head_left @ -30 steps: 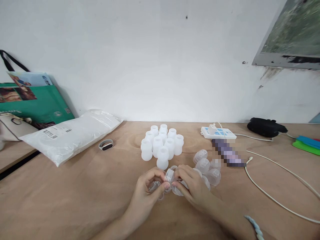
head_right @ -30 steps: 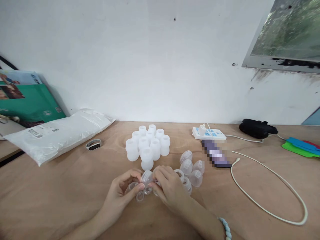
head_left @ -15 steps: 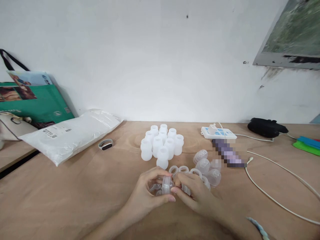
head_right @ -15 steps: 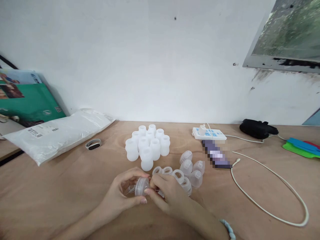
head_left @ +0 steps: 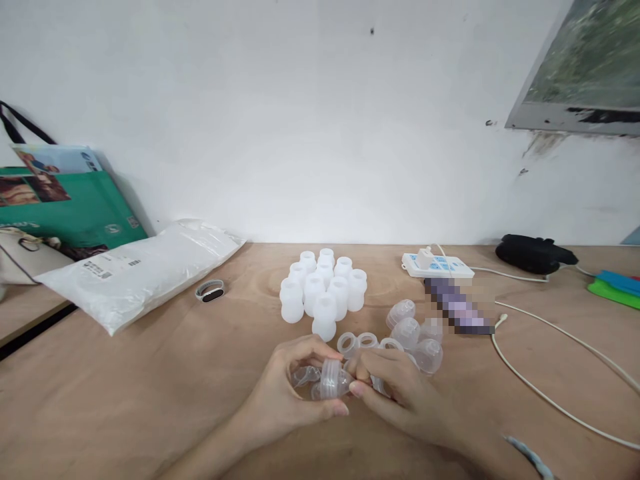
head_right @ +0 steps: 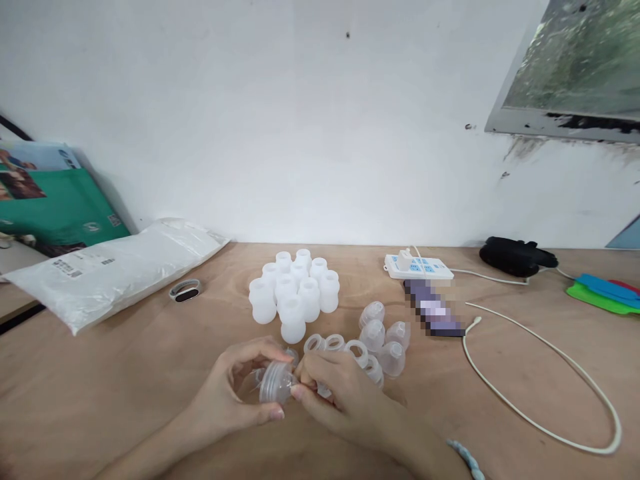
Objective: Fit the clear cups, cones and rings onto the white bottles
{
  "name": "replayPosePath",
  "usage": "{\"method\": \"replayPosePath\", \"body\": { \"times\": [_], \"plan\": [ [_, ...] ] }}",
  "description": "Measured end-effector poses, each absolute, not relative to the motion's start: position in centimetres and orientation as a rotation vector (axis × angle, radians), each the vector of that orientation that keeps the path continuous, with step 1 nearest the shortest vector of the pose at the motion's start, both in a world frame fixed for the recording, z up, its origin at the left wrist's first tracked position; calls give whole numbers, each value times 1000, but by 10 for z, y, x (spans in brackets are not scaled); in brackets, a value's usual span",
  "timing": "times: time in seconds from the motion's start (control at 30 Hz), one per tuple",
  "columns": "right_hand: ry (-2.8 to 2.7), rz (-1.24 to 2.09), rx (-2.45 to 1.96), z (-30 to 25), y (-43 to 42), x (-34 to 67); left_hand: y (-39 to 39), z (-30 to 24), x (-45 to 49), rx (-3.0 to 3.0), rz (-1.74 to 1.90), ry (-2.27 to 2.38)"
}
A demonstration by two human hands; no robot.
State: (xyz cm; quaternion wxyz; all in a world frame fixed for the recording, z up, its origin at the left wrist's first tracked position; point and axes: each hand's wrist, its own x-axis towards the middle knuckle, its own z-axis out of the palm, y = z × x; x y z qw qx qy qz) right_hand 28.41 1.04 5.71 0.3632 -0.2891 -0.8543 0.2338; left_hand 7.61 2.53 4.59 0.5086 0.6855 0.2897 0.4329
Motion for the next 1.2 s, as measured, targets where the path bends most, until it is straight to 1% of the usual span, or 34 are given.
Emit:
{"method": "replayPosePath", "body": {
  "times": [0.27, 0.33, 0.47, 0.53, 0.67, 0.8, 0.93, 1.07, 1.2],
  "plan": [
    [-2211, 520, -766, 54, 11, 287, 30, 40, 71, 1682, 1024, 714],
    [-2220, 435, -777, 50, 12, 286, 30, 38, 72, 1644, 1007, 734],
    [-2250, 160, -730, 45, 13, 281, 27, 41, 78, 1569, 941, 691],
    [-2257, 93, -723, 45, 12, 280, 24, 44, 80, 1560, 932, 677],
    [-2146, 124, -735, 46, 14, 282, 26, 45, 78, 1707, 1015, 701],
    [-1970, 176, -754, 40, 24, 287, 48, 42, 73, 2162, 1178, 1026],
    [-1946, 204, -798, 33, 29, 291, 76, 38, 76, 2464, 1137, 1198],
    [-1959, 221, -821, 32, 28, 292, 89, 36, 83, 2589, 1063, 1268],
    [-1961, 227, -819, 32, 28, 292, 89, 32, 85, 2539, 1100, 1272]
  ]
}}
